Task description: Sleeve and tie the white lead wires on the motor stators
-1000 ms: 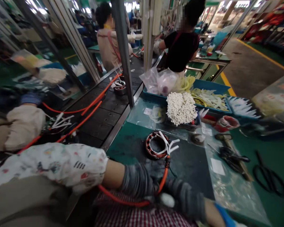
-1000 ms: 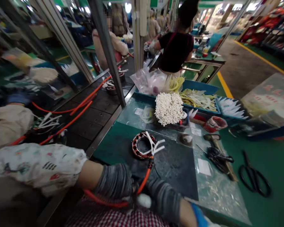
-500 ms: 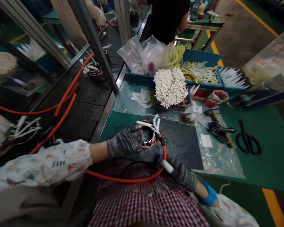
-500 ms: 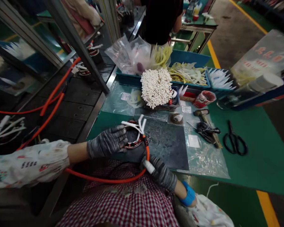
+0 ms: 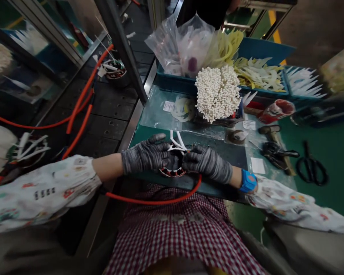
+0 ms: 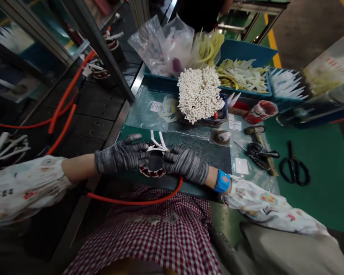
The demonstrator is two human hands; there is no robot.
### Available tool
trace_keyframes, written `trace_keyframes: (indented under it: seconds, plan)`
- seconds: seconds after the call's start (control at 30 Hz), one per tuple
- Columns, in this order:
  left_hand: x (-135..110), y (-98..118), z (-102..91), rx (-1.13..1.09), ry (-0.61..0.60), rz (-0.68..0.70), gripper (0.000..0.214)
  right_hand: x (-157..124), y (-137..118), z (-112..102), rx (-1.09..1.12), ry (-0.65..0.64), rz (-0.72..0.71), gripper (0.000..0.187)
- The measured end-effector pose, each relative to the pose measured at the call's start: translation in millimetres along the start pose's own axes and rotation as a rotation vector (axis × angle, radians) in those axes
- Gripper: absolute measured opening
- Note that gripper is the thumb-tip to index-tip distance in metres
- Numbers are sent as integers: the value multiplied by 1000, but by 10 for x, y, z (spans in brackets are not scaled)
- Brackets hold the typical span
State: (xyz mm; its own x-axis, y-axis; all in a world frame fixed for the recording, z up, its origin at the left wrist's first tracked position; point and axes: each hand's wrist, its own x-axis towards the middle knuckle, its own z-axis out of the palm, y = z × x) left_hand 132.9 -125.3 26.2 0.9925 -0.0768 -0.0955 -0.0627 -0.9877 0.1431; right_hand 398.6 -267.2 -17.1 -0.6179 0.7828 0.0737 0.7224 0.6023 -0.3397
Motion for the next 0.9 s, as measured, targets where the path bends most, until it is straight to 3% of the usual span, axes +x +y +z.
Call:
trace_keyframes:
  seconds: [0.1,0.17,0.27,0.33,0.4,0.53,0.63,0.73,0.83,0.9]
  plan:
    - [-82,40,138,7,14,-63,30,-49,61,87,-3,-4,8,38]
    - [-178,58,212,9,25,-80,28,-139,2,230,16,89,94,32]
    - [-275,99,193,26,112,-73,17,-291,-218,525,10,414,334,20]
    - [-247,135,83,12,187,-83,20,-373,-404,695,-21,637,505,34]
    - [-121,155,-58,-24,255,-136,33,-425,-570,774,-43,711,605,46]
    - [329,92,-223,-111,247,-274,60,-440,-719,582,-121,704,596,26]
    - [635,-15,-203,-216,122,-284,32,-411,-625,272,-266,766,556,21]
    - [779,-110,-144,-392,83,-330,24,-396,-411,52,-446,760,554,31]
    - [803,-174,-92,-546,91,-422,25,-397,-217,38,-549,795,450,42]
    - [800,-207,-58,-595,109,-437,25,-385,-148,119,-553,747,372,40]
